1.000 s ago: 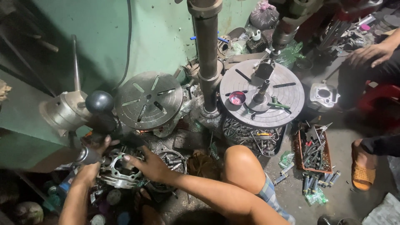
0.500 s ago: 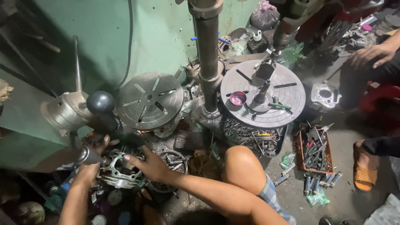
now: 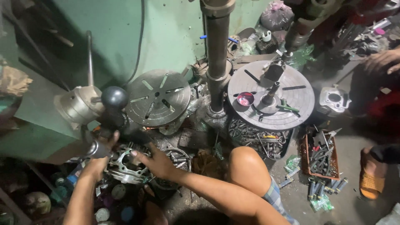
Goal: Using a drill press to drill holes into a motorcycle engine cylinder part
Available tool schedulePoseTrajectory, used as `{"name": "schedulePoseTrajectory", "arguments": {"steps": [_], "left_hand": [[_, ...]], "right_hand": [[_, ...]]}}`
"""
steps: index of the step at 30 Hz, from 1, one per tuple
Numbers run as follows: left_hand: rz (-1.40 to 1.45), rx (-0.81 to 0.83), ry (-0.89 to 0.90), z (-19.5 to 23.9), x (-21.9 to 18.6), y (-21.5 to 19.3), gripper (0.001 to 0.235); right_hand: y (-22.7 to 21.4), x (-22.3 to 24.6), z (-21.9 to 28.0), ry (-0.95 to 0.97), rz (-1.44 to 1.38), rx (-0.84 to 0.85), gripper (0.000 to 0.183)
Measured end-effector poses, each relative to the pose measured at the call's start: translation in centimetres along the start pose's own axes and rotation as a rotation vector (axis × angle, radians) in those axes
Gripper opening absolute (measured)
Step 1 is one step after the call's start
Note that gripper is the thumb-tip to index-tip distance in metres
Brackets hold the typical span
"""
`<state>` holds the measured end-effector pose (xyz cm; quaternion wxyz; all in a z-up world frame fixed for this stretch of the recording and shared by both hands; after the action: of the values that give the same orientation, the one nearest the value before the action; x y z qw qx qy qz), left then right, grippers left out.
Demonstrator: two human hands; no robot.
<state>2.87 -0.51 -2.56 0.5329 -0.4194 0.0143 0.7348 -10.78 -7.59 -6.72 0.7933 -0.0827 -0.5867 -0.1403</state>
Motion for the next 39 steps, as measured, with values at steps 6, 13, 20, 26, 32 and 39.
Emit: {"name": "schedulePoseTrajectory", "arguments": {"steps": [6, 13, 20, 26, 32, 39], "left_hand": [[-0.042, -0.006, 0.095, -4.7, 3.1, -1.0, 0.074], [-0.367, 0.009, 0.19, -7.6, 3.8, -2.2, 0.06], [-0.296, 0.018, 0.341, 0.5, -0.4, -0.5, 0.051], [-1.486, -0.472, 1.009, -37.1, 18.8, -2.1, 0.03], [0.567, -0.822, 0.602, -2.3, 2.0, -10.2, 0.034], [0.215, -0.805, 0.645, 6.1, -4.8, -13.5, 0.023]], "right_hand": [[-0.2, -0.8, -0.7, 0.031, 0.035, 0.0, 0.088], [0.2, -4.2, -2.7, 0.069, 0.024, -0.048, 0.089], [1.5, 1.3, -1.4, -0.043, -0.143, -0.054, 0.089], [1.3, -3.4, -5.1, -0.071, -0.208, -0.13, 0.082], [2.1, -2.5, -2.7, -0.034, -0.04, -0.126, 0.088], [0.5, -8.2, -7.2, -0.021, -0.128, -0.189, 0.088]]}}
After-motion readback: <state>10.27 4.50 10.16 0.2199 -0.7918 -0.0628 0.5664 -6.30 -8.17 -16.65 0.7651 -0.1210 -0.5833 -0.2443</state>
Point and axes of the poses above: each hand's wrist, its own z-axis away from the middle knuckle, its own y-axis out of the palm, x = y × z, the point moved 3 cm from there along -z, towards the middle knuckle, and after that the axes turned 10 degrees about x, right-handed, at the moved point
